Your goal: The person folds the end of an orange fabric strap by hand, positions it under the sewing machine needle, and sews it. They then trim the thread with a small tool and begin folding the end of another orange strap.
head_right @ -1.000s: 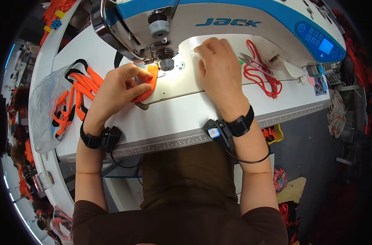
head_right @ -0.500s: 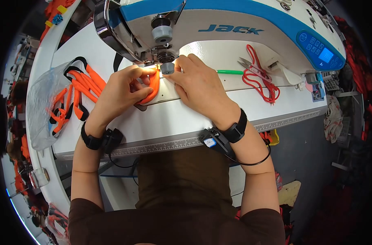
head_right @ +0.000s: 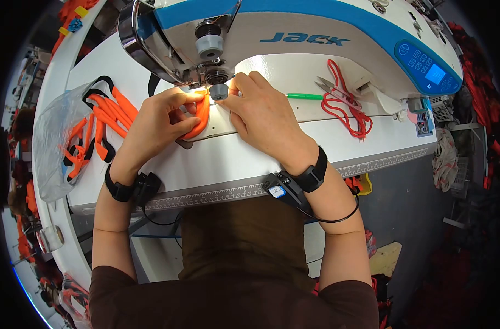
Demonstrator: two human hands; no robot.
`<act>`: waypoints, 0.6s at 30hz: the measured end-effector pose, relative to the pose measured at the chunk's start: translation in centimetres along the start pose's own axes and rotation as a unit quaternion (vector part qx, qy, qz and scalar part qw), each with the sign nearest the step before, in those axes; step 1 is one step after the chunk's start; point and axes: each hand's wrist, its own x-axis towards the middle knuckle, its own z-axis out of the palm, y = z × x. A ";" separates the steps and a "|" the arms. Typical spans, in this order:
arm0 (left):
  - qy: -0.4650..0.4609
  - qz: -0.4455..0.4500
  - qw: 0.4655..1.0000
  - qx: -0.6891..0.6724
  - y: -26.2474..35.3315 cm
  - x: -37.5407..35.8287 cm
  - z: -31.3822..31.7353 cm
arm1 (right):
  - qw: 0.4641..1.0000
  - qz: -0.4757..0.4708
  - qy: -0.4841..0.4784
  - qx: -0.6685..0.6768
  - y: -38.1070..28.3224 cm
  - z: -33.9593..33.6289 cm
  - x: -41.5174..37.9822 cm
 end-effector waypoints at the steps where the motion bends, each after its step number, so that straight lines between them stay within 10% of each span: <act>1: 0.000 0.001 1.000 0.001 0.1 0.0 0.0 | 1.000 -0.001 -0.002 -0.003 0.0 0.0 0.0; 18: -0.002 0.010 1.000 0.014 -0.1 0.0 0.0 | 1.000 -0.005 0.000 0.011 0.2 0.1 0.0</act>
